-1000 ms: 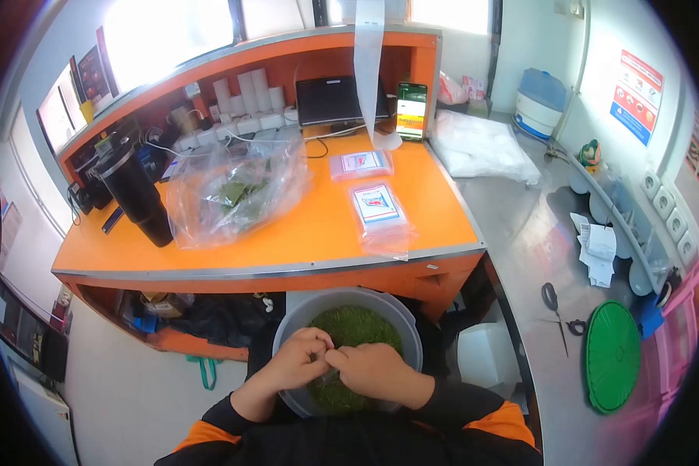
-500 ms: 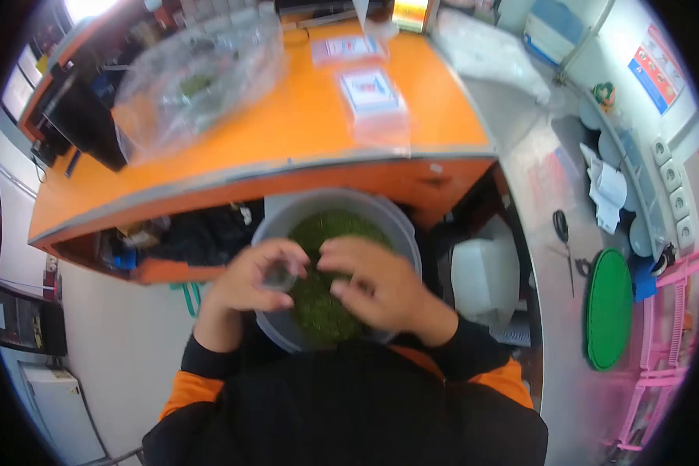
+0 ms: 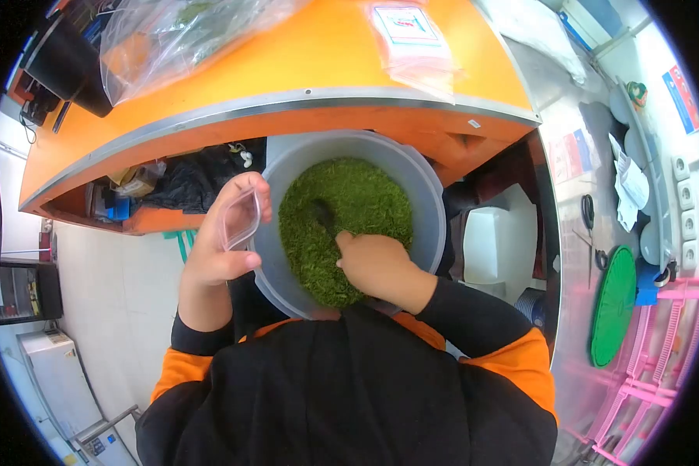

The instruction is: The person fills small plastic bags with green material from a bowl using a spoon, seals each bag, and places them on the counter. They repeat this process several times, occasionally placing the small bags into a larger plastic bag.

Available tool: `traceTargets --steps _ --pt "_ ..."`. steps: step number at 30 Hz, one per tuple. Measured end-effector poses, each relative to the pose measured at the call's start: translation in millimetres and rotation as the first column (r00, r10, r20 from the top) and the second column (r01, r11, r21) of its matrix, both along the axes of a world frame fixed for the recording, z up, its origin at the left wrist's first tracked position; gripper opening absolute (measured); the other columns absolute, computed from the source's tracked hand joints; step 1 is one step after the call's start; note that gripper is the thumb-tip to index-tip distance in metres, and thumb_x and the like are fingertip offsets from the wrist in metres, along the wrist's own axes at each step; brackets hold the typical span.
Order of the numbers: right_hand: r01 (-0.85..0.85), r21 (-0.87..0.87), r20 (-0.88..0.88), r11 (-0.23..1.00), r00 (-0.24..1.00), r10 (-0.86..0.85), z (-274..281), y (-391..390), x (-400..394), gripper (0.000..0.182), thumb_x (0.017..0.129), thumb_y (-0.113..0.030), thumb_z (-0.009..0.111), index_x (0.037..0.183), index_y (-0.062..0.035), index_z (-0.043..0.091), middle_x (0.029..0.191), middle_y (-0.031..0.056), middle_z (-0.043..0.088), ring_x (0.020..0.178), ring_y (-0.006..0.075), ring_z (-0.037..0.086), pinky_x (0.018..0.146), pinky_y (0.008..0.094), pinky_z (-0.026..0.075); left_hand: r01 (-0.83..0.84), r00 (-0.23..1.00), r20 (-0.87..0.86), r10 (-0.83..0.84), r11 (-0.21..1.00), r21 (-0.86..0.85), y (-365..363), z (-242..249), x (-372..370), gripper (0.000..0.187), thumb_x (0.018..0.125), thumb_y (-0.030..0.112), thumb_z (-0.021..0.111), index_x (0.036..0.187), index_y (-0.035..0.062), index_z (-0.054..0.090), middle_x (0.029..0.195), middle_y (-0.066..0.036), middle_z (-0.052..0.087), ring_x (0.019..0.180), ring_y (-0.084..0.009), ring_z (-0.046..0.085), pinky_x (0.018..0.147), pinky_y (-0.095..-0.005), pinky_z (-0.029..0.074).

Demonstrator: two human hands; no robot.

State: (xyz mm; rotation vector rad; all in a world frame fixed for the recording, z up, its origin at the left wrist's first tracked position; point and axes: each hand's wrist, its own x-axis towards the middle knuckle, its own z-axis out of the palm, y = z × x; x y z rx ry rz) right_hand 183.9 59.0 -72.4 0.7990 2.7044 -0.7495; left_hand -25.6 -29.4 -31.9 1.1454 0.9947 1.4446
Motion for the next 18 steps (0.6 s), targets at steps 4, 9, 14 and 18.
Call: traceTargets --steps 4,9,14,18 --pt "-0.015 0.01 0.119 1.0 0.993 0.014 -1 -6 -10 0.023 0.083 -0.011 0.048 0.103 0.0011 0.049 0.077 0.0211 0.062 0.076 0.0386 0.063 0.064 0.0467 0.049 0.025 0.999 0.028 -0.026 0.999 0.039 1 -5 9 0.067 0.062 0.017 0.077 0.12 0.0035 0.044 0.099 -0.001 0.047 0.093 -0.0115 0.044 0.085 -0.0267 0.036" --pt "0.054 0.361 -0.014 0.931 0.998 -0.053 3 25 13 0.019 0.078 -0.009 0.048 0.091 -0.0016 0.06 0.081 0.0142 0.063 0.077 0.0345 0.063 0.064 0.0429 0.051 0.026 1.0 -0.007 -0.026 1.0 0.008 -6 -10 10 0.071 0.064 0.014 0.076 0.126 0.0037 0.043 0.106 -0.003 0.049 0.102 -0.0139 0.046 0.093 -0.0297 0.035" --pt "-0.026 0.129 0.001 0.991 1.0 0.026 24 14 30 0.018 0.071 -0.013 0.053 0.081 -0.0066 0.066 0.078 0.014 0.063 0.076 0.0331 0.062 0.066 0.0422 0.051 -0.04 0.998 -0.041 0.041 0.999 0.03 -2 -10 14 0.072 0.066 0.012 0.074 0.128 0.0037 0.039 0.113 -0.005 0.046 0.11 -0.016 0.043 0.097 -0.0311 0.033" --pt "0.086 0.055 -0.115 0.995 0.99 -0.079 40 22 39 0.019 0.07 -0.013 0.051 0.08 -0.005 0.067 0.076 0.0161 0.063 0.076 0.0343 0.061 0.067 0.0424 0.05 -0.072 0.993 -0.091 0.078 0.995 0.066 4 -9 17 0.074 0.068 0.012 0.074 0.131 0.0038 0.035 0.118 -0.007 0.043 0.117 -0.0176 0.039 0.1 -0.032 0.03"
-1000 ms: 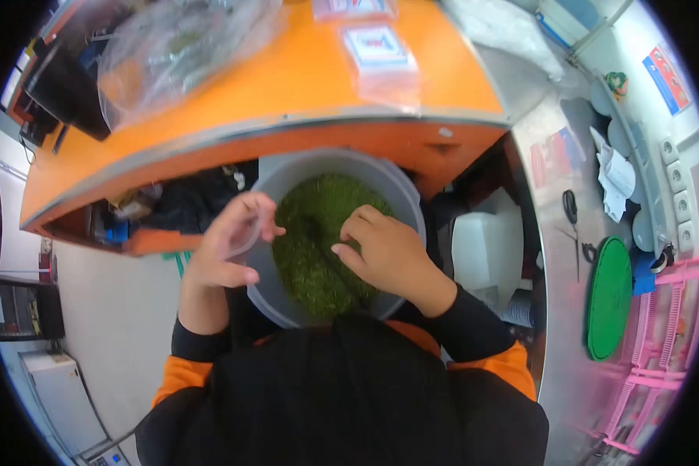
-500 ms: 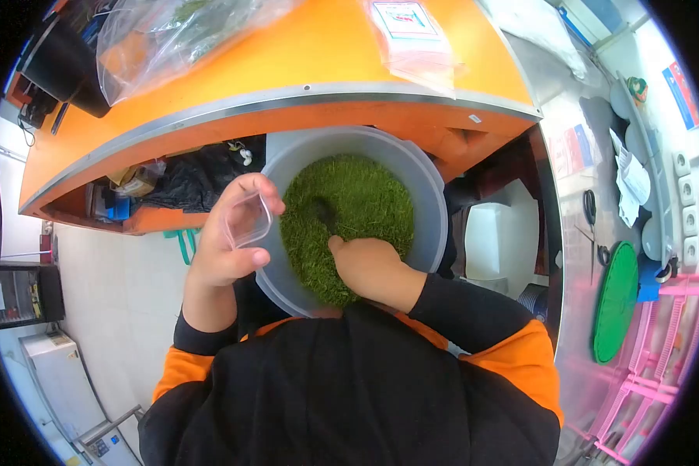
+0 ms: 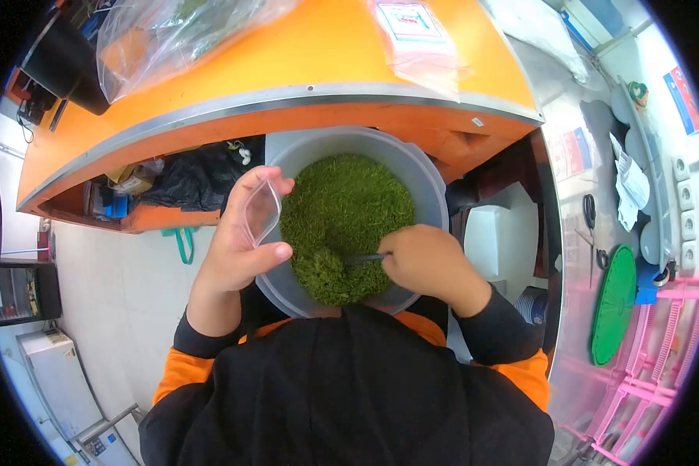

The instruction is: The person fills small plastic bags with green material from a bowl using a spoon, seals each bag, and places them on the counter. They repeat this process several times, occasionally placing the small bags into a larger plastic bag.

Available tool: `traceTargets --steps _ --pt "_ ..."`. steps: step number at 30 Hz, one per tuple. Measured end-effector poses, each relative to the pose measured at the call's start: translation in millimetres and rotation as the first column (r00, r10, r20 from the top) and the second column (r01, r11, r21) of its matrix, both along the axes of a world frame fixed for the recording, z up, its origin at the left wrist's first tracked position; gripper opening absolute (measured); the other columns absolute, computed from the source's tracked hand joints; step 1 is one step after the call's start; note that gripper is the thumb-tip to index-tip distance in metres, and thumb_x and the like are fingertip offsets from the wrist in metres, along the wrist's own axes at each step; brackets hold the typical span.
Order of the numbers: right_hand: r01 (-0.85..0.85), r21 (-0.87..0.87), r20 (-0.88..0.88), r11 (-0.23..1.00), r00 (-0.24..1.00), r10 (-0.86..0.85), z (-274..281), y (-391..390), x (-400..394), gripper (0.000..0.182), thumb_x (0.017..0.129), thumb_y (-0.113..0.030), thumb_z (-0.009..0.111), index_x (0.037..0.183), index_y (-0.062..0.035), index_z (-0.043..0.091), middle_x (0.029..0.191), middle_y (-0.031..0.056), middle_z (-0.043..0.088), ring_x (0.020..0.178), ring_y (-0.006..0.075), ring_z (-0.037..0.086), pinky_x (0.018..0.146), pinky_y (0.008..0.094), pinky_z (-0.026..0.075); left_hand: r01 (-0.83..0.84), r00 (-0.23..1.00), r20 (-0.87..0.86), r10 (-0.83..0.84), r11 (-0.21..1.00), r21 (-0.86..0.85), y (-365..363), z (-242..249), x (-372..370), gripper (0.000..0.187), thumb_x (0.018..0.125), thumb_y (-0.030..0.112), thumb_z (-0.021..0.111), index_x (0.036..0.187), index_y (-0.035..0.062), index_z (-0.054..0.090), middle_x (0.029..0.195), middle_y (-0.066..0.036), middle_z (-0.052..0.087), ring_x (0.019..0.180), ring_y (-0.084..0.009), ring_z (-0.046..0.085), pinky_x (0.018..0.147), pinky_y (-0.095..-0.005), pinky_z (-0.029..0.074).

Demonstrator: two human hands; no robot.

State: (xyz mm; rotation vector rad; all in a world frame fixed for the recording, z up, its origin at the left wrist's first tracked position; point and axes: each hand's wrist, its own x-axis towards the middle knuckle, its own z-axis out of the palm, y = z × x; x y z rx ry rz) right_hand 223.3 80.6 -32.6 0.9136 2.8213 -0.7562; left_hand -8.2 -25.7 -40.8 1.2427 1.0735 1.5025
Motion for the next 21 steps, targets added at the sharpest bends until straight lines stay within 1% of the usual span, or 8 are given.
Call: traceTargets --steps 6,7,10,11,14,15,18,21 --pt "0.27 -0.054 -0.221 0.961 0.936 -0.275 43 15 32 0.02 0.072 -0.012 0.056 0.085 -0.0026 0.068 0.075 0.0161 0.063 0.068 0.0312 0.061 0.063 0.0376 0.048 -0.011 0.998 -0.069 0.004 0.995 -0.097 10 0 10 0.079 0.07 0.019 0.077 0.133 0.0025 0.032 0.121 -0.009 0.042 0.121 -0.0199 0.037 0.103 -0.0326 0.028" --pt "0.302 -0.054 -0.281 0.952 0.91 -0.304 49 15 35 0.019 0.072 -0.011 0.058 0.086 -0.002 0.068 0.073 0.0156 0.063 0.066 0.0301 0.061 0.061 0.0361 0.048 -0.036 0.988 -0.151 0.019 0.993 -0.109 14 -6 10 0.078 0.069 0.022 0.079 0.131 0.0023 0.036 0.123 -0.012 0.044 0.121 -0.0233 0.039 0.102 -0.0345 0.031" --pt "0.42 -0.074 -0.401 0.904 0.817 -0.413 70 6 34 0.017 0.07 -0.008 0.061 0.084 -0.0004 0.067 0.07 0.0135 0.062 0.063 0.0255 0.061 0.058 0.0312 0.047 -0.045 0.904 -0.426 -0.024 0.987 -0.151 22 -3 18 0.075 0.068 0.019 0.078 0.131 0.0066 0.038 0.124 -0.012 0.043 0.122 -0.0235 0.038 0.102 -0.0338 0.03" --pt "0.433 0.047 -0.421 0.9 0.826 -0.375 72 3 31 0.014 0.068 -0.006 0.064 0.081 -0.0015 0.067 0.068 0.0108 0.06 0.062 0.0231 0.06 0.055 0.0303 0.046 -0.092 0.844 -0.536 0.002 0.986 -0.141 24 0 22 0.073 0.068 0.024 0.079 0.128 0.005 0.042 0.124 -0.015 0.044 0.121 -0.0268 0.04 0.101 -0.0358 0.032" --pt "0.332 0.341 -0.509 0.88 0.852 -0.124 65 0 25 0.01 0.067 -0.007 0.065 0.076 -0.0039 0.065 0.068 0.0081 0.06 0.061 0.0232 0.058 0.053 0.0316 0.045 -0.083 0.853 -0.521 -0.027 0.979 -0.186 28 6 32 0.073 0.068 0.033 0.078 0.124 0.002 0.045 0.118 -0.017 0.049 0.116 -0.0319 0.043 0.098 -0.0388 0.036" --pt "0.332 0.39 -0.498 0.859 0.861 -0.107 66 -2 22 0.008 0.066 -0.007 0.066 0.073 -0.0053 0.063 0.067 0.0066 0.059 0.06 0.0244 0.057 0.053 0.0325 0.045 -0.09 0.858 -0.514 -0.01 0.981 -0.169 28 4 33 0.073 0.067 0.033 0.078 0.124 0.0022 0.045 0.116 -0.016 0.05 0.114 -0.031 0.044 0.096 -0.0386 0.037" --pt "0.368 0.355 -0.529 0.859 0.837 -0.14 69 -2 24 0.008 0.067 -0.007 0.066 0.075 -0.0053 0.064 0.068 0.0073 0.06 0.061 0.0252 0.058 0.053 0.0329 0.045 -0.07 0.917 -0.399 -0.01 0.98 -0.185 29 -7 33 0.072 0.067 0.034 0.079 0.122 0.0016 0.046 0.113 -0.015 0.051 0.111 -0.0302 0.045 0.095 -0.0387 0.037" --pt "0.483 0.223 -0.548 0.846 0.78 -0.301 66 4 28 0.01 0.069 -0.009 0.067 0.078 -0.0059 0.065 0.069 0.008 0.06 0.063 0.0263 0.059 0.053 0.0337 0.046 -0.133 0.889 -0.456 0.041 0.976 -0.171 24 4 33 0.069 0.066 0.033 0.079 0.118 0.0016 0.046 0.11 -0.014 0.052 0.109 -0.0303 0.047 0.093 -0.0387 0.038"
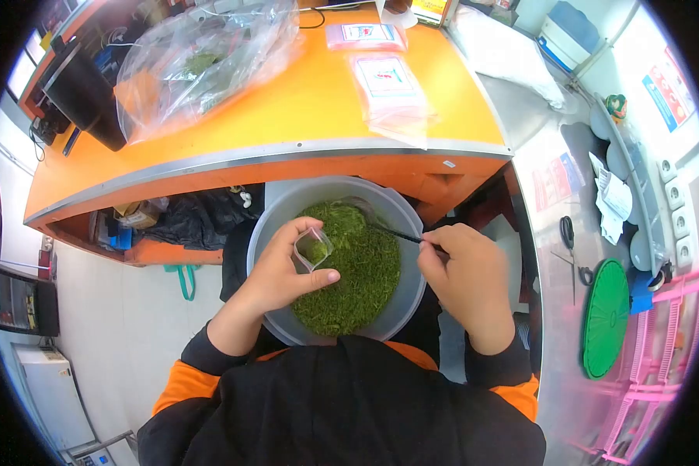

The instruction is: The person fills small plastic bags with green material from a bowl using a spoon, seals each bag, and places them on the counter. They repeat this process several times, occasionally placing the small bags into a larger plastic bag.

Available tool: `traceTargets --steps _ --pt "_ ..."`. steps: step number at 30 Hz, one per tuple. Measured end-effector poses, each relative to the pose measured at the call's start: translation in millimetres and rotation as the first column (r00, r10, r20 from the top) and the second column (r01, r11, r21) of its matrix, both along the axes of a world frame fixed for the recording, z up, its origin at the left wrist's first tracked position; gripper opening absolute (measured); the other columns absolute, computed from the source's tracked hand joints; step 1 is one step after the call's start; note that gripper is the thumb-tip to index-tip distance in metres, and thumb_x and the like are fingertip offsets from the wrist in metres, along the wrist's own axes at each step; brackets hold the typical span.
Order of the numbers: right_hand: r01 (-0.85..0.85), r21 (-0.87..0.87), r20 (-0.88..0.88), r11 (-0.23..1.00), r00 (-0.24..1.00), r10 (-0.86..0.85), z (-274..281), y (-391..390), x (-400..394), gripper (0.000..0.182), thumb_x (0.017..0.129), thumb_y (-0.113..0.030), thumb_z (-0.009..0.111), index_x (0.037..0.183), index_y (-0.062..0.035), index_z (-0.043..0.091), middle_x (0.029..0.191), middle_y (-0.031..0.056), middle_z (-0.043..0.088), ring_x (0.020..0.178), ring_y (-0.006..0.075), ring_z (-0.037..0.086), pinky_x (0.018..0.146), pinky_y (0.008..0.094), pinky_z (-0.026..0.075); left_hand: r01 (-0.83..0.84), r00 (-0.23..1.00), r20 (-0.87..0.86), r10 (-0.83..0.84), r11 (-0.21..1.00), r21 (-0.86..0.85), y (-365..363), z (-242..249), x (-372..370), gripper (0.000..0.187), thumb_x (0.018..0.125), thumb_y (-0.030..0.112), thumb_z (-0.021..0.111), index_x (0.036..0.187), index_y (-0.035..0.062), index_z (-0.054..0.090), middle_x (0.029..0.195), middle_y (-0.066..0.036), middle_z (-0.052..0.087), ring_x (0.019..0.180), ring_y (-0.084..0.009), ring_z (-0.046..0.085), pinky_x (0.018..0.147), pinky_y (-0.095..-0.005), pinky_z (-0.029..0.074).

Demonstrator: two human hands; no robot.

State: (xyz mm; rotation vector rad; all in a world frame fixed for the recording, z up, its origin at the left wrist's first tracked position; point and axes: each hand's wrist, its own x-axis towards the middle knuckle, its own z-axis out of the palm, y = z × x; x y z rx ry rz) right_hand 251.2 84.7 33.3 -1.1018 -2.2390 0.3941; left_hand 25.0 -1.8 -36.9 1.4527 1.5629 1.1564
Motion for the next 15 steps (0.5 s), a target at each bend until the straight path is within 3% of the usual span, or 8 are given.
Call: traceTargets --steps 3,5,9,12,15 --pt "-0.153 0.102 0.017 0.983 0.988 0.152 -4 -3 -23 0.013 0.071 -0.015 0.069 0.081 -0.0071 0.065 0.072 0.0082 0.062 0.065 0.0269 0.061 0.055 0.0349 0.046 -0.078 0.971 -0.218 0.095 0.993 0.085 -3 9 6 0.069 0.064 0.023 0.081 0.119 0.0032 0.045 0.116 -0.016 0.049 0.111 -0.0294 0.047 0.097 -0.0368 0.036" --pt "-0.386 0.119 -0.015 0.915 0.921 0.39 -7 -17 -45 0.014 0.072 -0.019 0.07 0.081 -0.0094 0.065 0.075 0.0059 0.062 0.066 0.0256 0.06 0.057 0.0354 0.045 -0.096 0.944 -0.287 0.161 0.969 0.227 -1 1 11 0.066 0.063 0.027 0.08 0.114 0.002 0.045 0.112 -0.016 0.05 0.109 -0.0318 0.047 0.095 -0.0402 0.037" --pt "-0.428 0.103 -0.022 0.898 0.901 0.432 -34 -20 -58 0.012 0.072 -0.018 0.069 0.081 -0.0133 0.064 0.076 0.0016 0.058 0.067 0.0226 0.058 0.057 0.0347 0.041 -0.033 0.823 -0.492 0.284 0.889 0.458 -2 3 13 0.074 0.062 0.028 0.081 0.12 0.0011 0.043 0.111 -0.016 0.05 0.107 -0.0329 0.047 0.095 -0.0444 0.037" --pt "-0.394 0.104 -0.019 0.913 0.917 0.398 -22 -11 -55 0.012 0.073 -0.015 0.066 0.084 -0.0134 0.064 0.076 0.0022 0.058 0.067 0.0237 0.057 0.058 0.0358 0.042 0.019 0.936 -0.332 0.118 0.924 0.382 -2 17 5 0.084 0.064 0.026 0.081 0.131 0.0024 0.037 0.105 -0.014 0.054 0.103 -0.0278 0.052 0.091 -0.0406 0.04" --pt "-0.445 -0.038 0.011 0.895 0.895 0.446 -36 -13 -51 0.012 0.076 -0.013 0.064 0.087 -0.012 0.062 0.076 0.0045 0.059 0.069 0.026 0.058 0.06 0.0377 0.043 0.156 0.984 0.072 -0.161 0.985 0.066 4 20 -10 0.091 0.067 0.026 0.08 0.138 0.0035 0.029 0.096 -0.01 0.059 0.094 -0.0213 0.058 0.083 -0.0333 0.045"
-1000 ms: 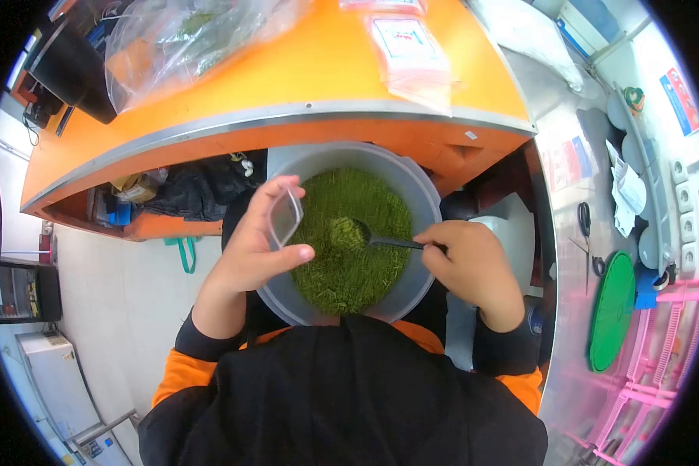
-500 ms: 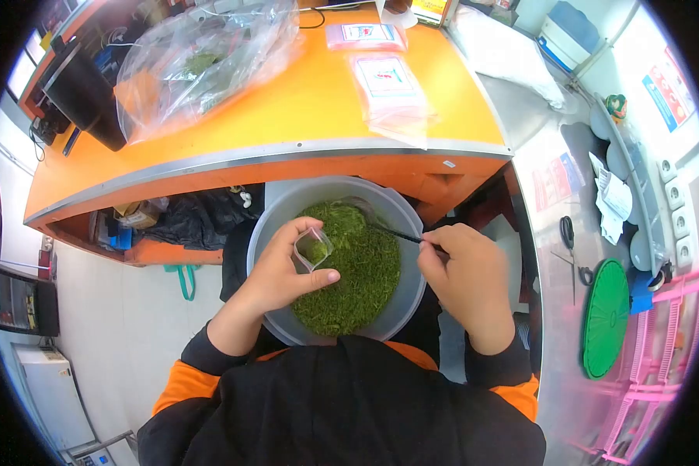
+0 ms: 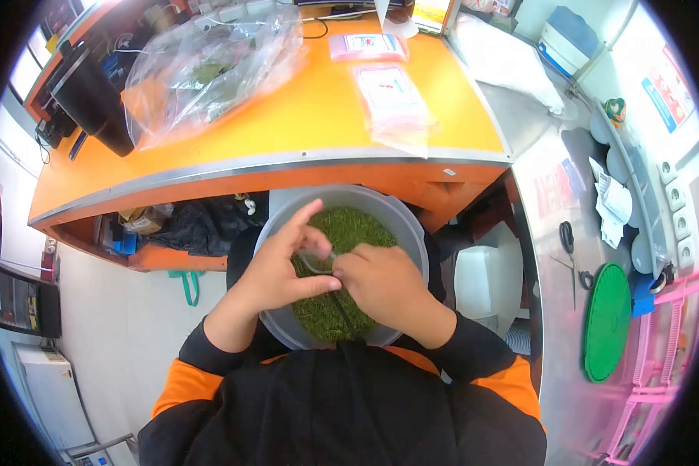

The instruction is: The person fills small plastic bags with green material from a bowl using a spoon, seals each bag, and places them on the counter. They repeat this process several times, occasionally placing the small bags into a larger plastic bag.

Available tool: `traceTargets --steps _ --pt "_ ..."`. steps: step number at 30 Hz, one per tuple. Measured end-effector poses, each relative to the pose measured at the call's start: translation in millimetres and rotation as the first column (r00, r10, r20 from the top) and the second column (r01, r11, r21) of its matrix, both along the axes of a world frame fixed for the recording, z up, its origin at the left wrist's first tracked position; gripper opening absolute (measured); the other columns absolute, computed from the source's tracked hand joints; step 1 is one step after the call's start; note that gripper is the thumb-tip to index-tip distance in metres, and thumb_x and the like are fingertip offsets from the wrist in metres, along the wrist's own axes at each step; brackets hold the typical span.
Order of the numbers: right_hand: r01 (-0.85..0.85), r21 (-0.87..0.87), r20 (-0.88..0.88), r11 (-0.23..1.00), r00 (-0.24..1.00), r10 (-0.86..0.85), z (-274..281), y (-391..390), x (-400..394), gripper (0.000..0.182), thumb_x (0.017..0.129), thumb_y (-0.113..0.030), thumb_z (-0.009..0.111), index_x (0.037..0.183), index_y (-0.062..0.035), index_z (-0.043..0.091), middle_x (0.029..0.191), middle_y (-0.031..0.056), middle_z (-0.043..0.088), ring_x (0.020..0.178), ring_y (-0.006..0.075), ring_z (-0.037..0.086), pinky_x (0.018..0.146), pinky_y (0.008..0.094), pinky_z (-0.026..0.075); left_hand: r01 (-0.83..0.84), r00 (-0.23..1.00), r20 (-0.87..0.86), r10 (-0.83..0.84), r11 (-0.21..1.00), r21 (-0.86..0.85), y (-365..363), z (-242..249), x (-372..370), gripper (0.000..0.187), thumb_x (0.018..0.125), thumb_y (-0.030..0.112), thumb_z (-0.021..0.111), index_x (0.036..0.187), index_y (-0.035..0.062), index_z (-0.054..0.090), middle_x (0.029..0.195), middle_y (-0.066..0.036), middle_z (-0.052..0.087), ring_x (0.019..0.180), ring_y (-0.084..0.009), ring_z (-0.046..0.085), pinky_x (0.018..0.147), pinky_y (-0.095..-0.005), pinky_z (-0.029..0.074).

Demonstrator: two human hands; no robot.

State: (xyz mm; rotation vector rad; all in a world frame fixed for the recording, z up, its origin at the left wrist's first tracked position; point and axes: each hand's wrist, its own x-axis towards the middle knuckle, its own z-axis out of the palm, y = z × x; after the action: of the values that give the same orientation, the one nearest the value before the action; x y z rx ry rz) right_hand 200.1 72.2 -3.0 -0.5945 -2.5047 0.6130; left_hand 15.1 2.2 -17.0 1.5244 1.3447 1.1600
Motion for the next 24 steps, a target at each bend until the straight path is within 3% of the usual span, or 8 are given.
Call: traceTargets --steps 1,4,5,8,10,15,21,24 --pt "-0.033 -0.043 0.028 0.999 0.999 0.034 -3 3 -1 0.012 0.077 -0.013 0.064 0.088 -0.0114 0.061 0.077 0.0055 0.059 0.07 0.0269 0.059 0.061 0.0384 0.044 -0.019 1.0 0.015 0.018 1.0 0.01 2 0 -2 0.072 0.072 0.025 0.077 0.13 0.0021 0.041 0.082 -0.007 0.062 0.08 -0.0167 0.061 0.073 -0.0283 0.048" --pt "-0.015 -0.19 -0.142 0.982 0.99 -0.012 7 7 2 0.009 0.082 -0.008 0.06 0.091 -0.0078 0.057 0.076 0.0077 0.057 0.07 0.0259 0.059 0.064 0.036 0.045 0.002 1.0 -0.004 -0.002 0.998 -0.063 1 11 -7 0.04 0.078 0.021 0.071 0.111 0.0018 0.059 0.073 -0.007 0.062 0.07 -0.0176 0.061 0.066 -0.0289 0.048" --pt "-0.025 -0.226 -0.178 0.974 0.984 -0.016 8 8 3 0.008 0.083 -0.006 0.058 0.091 -0.0068 0.056 0.076 0.0079 0.057 0.069 0.0249 0.058 0.063 0.0346 0.045 0.018 0.998 -0.069 -0.014 0.998 0.055 2 10 -7 0.019 0.084 0.02 0.064 0.088 0.0016 0.066 0.066 -0.009 0.06 0.065 -0.0198 0.06 0.06 -0.0306 0.047" --pt "-0.068 -0.282 -0.301 0.957 0.953 -0.021 7 11 6 0.007 0.085 -0.002 0.055 0.091 -0.0044 0.053 0.075 0.008 0.055 0.067 0.0222 0.056 0.062 0.031 0.045 0.092 0.981 -0.173 -0.091 0.996 0.0 -1 14 -10 0.02 0.087 0.019 0.059 0.08 0.0015 0.065 0.067 -0.01 0.06 0.064 -0.0237 0.059 0.058 -0.0327 0.046" --pt "-0.115 -0.251 -0.394 0.961 0.919 0.007 -2 11 6 0.008 0.085 0.0 0.054 0.091 -0.0036 0.052 0.075 0.0076 0.054 0.065 0.0205 0.054 0.06 0.029 0.043 0.08 0.968 -0.248 -0.046 0.989 0.128 -2 8 -6 0.02 0.087 0.018 0.058 0.078 0.0019 0.064 0.066 -0.01 0.059 0.063 -0.0259 0.058 0.057 -0.0339 0.045" --pt "-0.123 -0.204 -0.254 0.971 0.965 0.069 6 14 2 0.01 0.083 -0.003 0.055 0.091 -0.0037 0.051 0.076 0.0114 0.056 0.067 0.029 0.056 0.059 0.0355 0.044 0.124 0.979 -0.181 -0.097 0.982 0.145 1 2 -4 0.013 0.085 0.014 0.06 0.084 0.002 0.064 0.071 -0.01 0.059 0.065 -0.0242 0.057 0.059 -0.032 0.044" --pt "-0.19 -0.254 -0.135 0.948 0.978 0.16 18 15 -9 0.017 0.078 -0.006 0.061 0.094 -0.0038 0.054 0.083 0.0128 0.058 0.075 0.0294 0.058 0.066 0.0355 0.046 0.113 0.925 -0.377 -0.045 0.981 0.161 5 25 -7 0.01 0.084 0.012 0.059 0.086 0.0035 0.064 0.076 -0.012 0.06 0.073 -0.0305 0.058 0.064 -0.0367 0.046" --pt "0.042 0.136 -0.232 0.99 0.973 -0.009 38 42 -12 0.024 0.077 -0.01 0.062 0.098 -0.0035 0.055 0.089 0.0133 0.058 0.085 0.031 0.057 0.074 0.0376 0.045 0.013 0.877 -0.467 0.111 0.967 0.254 2 54 -15 0.01 0.085 0.013 0.058 0.086 0.0048 0.064 0.079 -0.012 0.062 0.076 -0.032 0.06 0.066 -0.0377 0.047"
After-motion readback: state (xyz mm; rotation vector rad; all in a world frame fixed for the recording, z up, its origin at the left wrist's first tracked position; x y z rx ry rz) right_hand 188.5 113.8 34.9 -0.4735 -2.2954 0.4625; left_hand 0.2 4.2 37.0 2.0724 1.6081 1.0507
